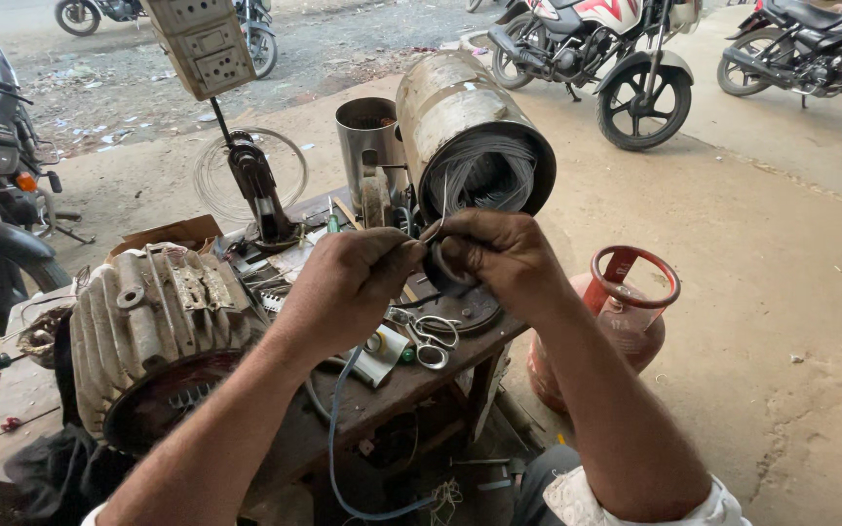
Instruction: The person works on a disassembled motor at a cluttered workbench, stripping wire insulation with a screwdriver, wrapping connections with electrical tape, and inserting wires into a spool housing. The person handles wires, tape, and tools while seated.
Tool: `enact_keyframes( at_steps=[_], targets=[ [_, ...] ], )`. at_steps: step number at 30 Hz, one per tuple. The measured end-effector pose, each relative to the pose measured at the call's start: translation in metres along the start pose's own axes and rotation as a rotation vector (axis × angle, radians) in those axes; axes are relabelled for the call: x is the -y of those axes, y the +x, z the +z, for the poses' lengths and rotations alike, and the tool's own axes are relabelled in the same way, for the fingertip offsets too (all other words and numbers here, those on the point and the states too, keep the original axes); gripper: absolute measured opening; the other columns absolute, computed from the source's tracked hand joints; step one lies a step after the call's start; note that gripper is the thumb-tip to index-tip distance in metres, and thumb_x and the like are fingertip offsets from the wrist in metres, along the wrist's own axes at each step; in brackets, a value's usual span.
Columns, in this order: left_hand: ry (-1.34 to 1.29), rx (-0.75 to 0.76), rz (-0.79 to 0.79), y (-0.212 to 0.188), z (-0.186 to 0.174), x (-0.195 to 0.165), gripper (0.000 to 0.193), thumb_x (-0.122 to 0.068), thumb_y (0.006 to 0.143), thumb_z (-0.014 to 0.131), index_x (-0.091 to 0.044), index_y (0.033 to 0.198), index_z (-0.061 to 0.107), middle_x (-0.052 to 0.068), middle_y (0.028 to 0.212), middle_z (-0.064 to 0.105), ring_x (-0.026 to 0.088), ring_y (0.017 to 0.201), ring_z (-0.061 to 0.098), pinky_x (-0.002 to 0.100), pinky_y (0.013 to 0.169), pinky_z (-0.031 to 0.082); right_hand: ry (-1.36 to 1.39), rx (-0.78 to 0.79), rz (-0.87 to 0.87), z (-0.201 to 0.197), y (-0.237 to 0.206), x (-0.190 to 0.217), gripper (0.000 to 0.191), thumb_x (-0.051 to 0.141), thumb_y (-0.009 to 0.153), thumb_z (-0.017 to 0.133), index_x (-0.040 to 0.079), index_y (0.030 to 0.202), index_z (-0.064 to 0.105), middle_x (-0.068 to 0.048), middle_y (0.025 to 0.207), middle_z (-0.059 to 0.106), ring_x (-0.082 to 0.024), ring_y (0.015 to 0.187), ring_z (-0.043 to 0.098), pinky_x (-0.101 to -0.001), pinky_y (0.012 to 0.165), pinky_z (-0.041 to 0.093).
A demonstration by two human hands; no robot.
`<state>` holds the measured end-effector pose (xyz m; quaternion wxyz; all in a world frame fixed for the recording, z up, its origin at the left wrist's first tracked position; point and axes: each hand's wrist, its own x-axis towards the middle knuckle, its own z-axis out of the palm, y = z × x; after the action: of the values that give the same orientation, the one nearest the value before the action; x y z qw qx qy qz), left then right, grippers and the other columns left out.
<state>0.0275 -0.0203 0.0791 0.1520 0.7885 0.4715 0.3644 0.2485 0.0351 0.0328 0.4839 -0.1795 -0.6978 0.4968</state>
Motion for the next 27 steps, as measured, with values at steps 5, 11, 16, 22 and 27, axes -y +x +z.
enact_keyframes(
  at_steps=[5, 11, 16, 22, 27],
  targets=[
    [0.6, -0.388, 0.569, -0.003, 0.013, 0.012, 0.011, -0.02, 0.097, 0.069, -0.012, 0.091, 0.074, 0.001, 0.074, 0.071, 0.017, 0.067, 0.067, 0.05, 0.097, 0.04, 0.539, -0.178, 0.272, 0.006, -0.003, -0.002, 0.031, 0.019, 0.094, 0.067, -0.008, 0.11, 0.072, -0.012, 0.078, 0.072, -0.014, 0.059, 0.065, -0.0267, 0.046, 0.051],
    [0.471, -0.299, 0.433, -0.008, 0.018, 0.02, 0.01, -0.021, 0.098, 0.069, -0.012, 0.094, 0.072, 0.002, 0.08, 0.071, 0.019, 0.077, 0.069, 0.044, 0.1, 0.038, 0.576, -0.034, 0.269, 0.004, -0.014, 0.005, 0.043, 0.029, 0.091, 0.069, -0.002, 0.121, 0.067, -0.016, 0.093, 0.073, -0.021, 0.075, 0.073, -0.0334, 0.063, 0.059],
    [0.504, -0.186, 0.369, -0.007, 0.022, 0.005, 0.015, -0.021, 0.099, 0.067, -0.013, 0.087, 0.07, 0.003, 0.076, 0.071, 0.019, 0.076, 0.07, 0.044, 0.099, 0.039, 0.271, -0.126, 0.105, 0.015, -0.001, -0.004, 0.026, 0.019, 0.102, 0.071, -0.003, 0.115, 0.066, -0.014, 0.094, 0.07, -0.016, 0.073, 0.067, -0.0309, 0.063, 0.056],
    [0.481, -0.328, 0.473, -0.009, 0.015, -0.009, 0.012, -0.021, 0.1, 0.066, -0.012, 0.094, 0.072, 0.005, 0.082, 0.073, 0.022, 0.076, 0.069, 0.044, 0.096, 0.038, 0.27, -0.219, 0.192, 0.032, 0.022, 0.002, 0.024, 0.016, 0.103, 0.062, -0.006, 0.107, 0.071, -0.009, 0.09, 0.071, -0.011, 0.073, 0.066, -0.0245, 0.066, 0.055],
    [0.201, -0.037, 0.105, 0.001, -0.004, 0.001, 0.017, -0.026, 0.101, 0.064, -0.015, 0.093, 0.074, 0.002, 0.075, 0.071, 0.015, 0.067, 0.068, 0.039, 0.081, 0.046, 0.378, -0.032, 0.275, 0.011, 0.009, 0.017, 0.025, 0.014, 0.098, 0.056, 0.0, 0.111, 0.072, -0.008, 0.088, 0.076, -0.011, 0.07, 0.069, -0.0264, 0.059, 0.057]
  ],
)
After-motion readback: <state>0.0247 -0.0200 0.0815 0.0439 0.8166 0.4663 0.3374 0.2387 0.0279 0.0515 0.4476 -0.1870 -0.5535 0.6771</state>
